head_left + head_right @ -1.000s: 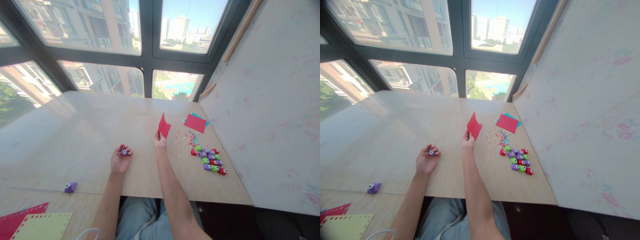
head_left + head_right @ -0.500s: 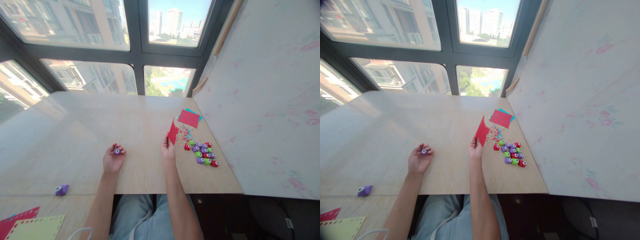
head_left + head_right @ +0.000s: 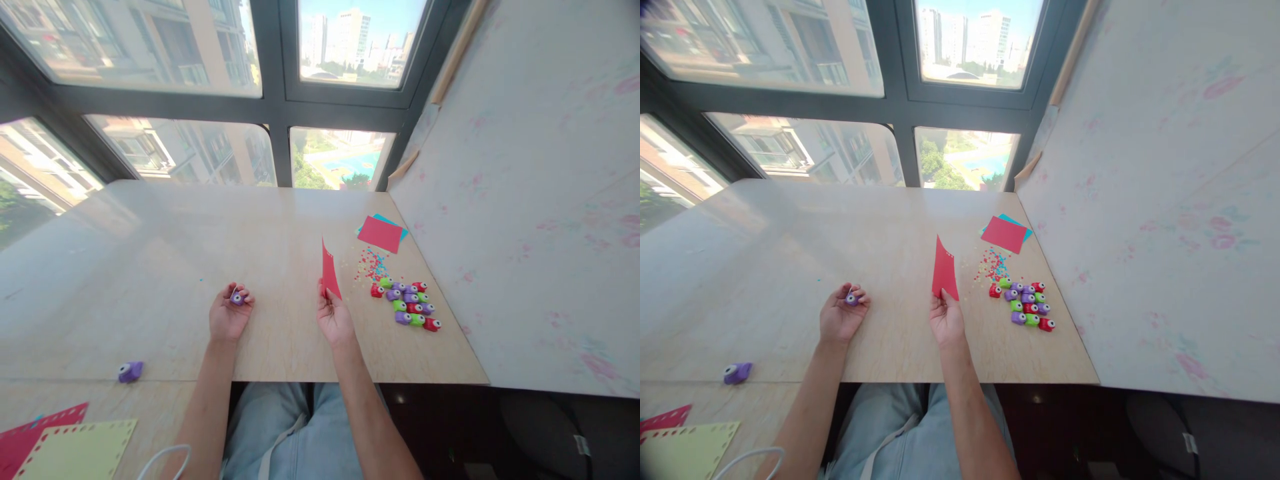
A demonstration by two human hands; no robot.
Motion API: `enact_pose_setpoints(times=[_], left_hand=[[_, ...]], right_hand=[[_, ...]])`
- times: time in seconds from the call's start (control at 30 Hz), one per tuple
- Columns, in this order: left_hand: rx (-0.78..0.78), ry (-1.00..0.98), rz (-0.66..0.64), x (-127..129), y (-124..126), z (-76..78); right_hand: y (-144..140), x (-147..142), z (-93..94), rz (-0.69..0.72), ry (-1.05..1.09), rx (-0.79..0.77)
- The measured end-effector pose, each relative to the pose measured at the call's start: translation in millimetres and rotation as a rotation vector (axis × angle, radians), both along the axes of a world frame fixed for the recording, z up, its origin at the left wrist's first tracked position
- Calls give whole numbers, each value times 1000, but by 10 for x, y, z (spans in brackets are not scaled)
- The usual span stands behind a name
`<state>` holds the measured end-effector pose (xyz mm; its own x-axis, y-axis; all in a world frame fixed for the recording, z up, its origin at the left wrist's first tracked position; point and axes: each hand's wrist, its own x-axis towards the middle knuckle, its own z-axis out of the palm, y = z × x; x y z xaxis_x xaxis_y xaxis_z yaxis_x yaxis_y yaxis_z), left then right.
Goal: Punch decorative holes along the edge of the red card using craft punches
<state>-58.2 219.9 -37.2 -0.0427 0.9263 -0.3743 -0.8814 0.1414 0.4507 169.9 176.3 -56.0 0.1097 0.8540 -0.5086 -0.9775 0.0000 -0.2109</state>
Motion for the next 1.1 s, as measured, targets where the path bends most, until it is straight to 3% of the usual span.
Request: enact_pose_setpoints(times=[0.2, 0.37, 0.47, 0.77, 0.9, 1.1], left_hand=[[11, -4, -7, -1, -8, -8], [24, 5, -13, -1, -21, -19], [23, 8, -10, 6, -24, -13], [8, 18, -6, 18, -28, 16], [16, 29, -15, 16, -30, 12], [21, 46, -21, 10, -23, 6]], right_hand=[[-376, 120, -24, 143, -40, -44], [-572, 293, 14, 131, -2, -171], [-511, 450, 76, 126, 10, -193], [39, 917, 159, 50, -93, -182], [-42, 840, 81, 108, -81, -141], [-120, 434, -128, 197, -70, -61]])
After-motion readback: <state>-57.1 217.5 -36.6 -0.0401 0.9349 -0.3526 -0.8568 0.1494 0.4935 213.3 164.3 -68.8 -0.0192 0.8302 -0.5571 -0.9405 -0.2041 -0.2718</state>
